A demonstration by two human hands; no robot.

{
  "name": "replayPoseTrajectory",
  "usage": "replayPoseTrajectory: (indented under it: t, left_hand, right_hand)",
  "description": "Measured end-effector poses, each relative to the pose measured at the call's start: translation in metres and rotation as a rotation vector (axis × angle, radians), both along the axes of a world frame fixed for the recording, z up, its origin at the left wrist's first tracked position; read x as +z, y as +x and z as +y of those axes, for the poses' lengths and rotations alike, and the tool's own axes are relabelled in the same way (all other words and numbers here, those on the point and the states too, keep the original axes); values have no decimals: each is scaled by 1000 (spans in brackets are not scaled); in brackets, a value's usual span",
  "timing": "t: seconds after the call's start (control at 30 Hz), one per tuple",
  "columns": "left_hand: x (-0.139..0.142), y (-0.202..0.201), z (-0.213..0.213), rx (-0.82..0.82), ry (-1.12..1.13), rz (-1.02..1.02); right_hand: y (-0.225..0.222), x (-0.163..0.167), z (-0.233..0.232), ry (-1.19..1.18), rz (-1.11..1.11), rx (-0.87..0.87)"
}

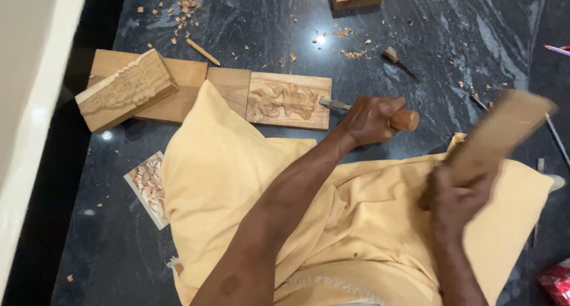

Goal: The person carves a decorative pattern into a rectangular wooden block using a chisel and a wooden mallet. They repeatedly strike the chisel to remove wood shavings and refine the design, occasionally pausing to clear debris and inspect the progress.

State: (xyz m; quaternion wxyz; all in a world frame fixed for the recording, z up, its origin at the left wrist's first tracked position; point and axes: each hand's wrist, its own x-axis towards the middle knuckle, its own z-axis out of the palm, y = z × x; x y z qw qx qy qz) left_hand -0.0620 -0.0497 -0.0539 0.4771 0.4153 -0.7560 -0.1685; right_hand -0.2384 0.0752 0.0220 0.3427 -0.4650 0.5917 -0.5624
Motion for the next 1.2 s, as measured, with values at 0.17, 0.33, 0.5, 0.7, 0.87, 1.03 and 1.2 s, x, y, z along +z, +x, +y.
replayPoseTrajectory:
  t: [0.17, 0.33, 0.5, 0.7, 0.87, 1.03, 1.2]
  left_hand:
    - [-7, 1, 9, -14, -53, -20]
    - [-10, 6, 17, -67, 71, -86]
    - [-9, 19, 27, -151, 60, -109]
    - [7, 22, 27, -112, -18, -157]
    - [22, -9, 16, -163, -176, -165]
    - [15, -17, -9, -8, 12, -21]
    - [4, -13, -51, 125, 6, 17]
  right_hand:
    - [16, -13, 6, -59, 315, 168]
    - [21, -19, 16, 162, 39, 6]
    - [33, -24, 33, 127, 219, 155]
    - [26, -23, 31, -38, 384, 175]
    - [9, -10, 16, 119, 78, -23]
    - [-3, 9, 6, 12, 71, 35]
    - [-3, 11, -6, 82, 76, 10]
